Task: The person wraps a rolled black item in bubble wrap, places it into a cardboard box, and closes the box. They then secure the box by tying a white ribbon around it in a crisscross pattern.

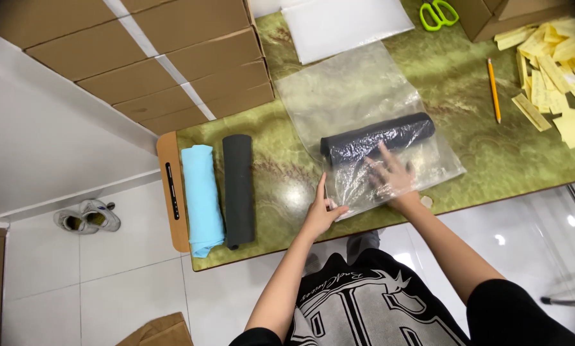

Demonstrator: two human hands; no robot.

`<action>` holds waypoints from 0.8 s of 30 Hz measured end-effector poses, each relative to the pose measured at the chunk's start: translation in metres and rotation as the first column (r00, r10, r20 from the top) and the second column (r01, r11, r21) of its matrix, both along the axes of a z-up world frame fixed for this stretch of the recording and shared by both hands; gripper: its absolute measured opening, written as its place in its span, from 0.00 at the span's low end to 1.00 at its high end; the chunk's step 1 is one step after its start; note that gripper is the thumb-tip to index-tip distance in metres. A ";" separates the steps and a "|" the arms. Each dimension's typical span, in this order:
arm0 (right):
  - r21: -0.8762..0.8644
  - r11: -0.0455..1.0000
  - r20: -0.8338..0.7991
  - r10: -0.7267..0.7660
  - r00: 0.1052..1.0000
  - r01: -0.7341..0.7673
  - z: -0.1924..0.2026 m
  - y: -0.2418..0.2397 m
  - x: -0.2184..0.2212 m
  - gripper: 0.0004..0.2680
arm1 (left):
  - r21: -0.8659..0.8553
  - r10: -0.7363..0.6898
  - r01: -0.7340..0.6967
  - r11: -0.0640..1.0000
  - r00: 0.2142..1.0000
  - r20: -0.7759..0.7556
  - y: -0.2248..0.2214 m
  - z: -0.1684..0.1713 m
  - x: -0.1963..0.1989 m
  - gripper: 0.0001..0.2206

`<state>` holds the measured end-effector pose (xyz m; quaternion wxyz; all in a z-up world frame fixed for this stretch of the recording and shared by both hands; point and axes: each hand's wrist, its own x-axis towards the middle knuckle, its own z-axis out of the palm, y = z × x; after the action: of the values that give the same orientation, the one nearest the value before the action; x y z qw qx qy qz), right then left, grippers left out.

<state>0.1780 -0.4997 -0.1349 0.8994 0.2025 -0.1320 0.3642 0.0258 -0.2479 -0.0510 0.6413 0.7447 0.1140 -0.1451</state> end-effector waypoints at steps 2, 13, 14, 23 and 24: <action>-0.627 0.442 0.625 -0.206 0.753 0.641 0.034 -0.019 -0.006 0.27 | 0.025 0.018 -0.017 1.000 1.000 -0.016 0.007 -0.010 -0.001 0.54; 0.281 -0.823 0.665 0.538 0.519 0.493 0.073 -0.075 -0.087 0.32 | -0.020 -0.010 0.011 1.000 0.999 0.048 -0.008 -0.011 0.006 0.50; 0.265 -0.831 0.634 0.532 0.561 0.489 0.075 -0.073 -0.095 0.32 | -0.009 0.000 0.000 1.000 0.999 0.051 -0.010 -0.006 0.007 0.48; 0.147 -0.725 0.205 0.688 0.696 0.673 0.101 0.004 -0.085 0.24 | -0.028 -0.052 0.052 0.998 0.999 0.001 -0.022 0.037 0.006 0.50; 0.147 -0.726 0.207 0.687 0.696 0.672 0.101 0.004 -0.079 0.24 | -0.026 -0.053 0.053 0.998 0.999 0.002 -0.021 0.055 0.005 0.50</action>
<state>0.0988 -0.4954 -0.0342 -0.1560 0.9849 0.0181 -0.0733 0.0307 -0.2687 0.0041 0.6471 0.7391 0.0918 -0.1631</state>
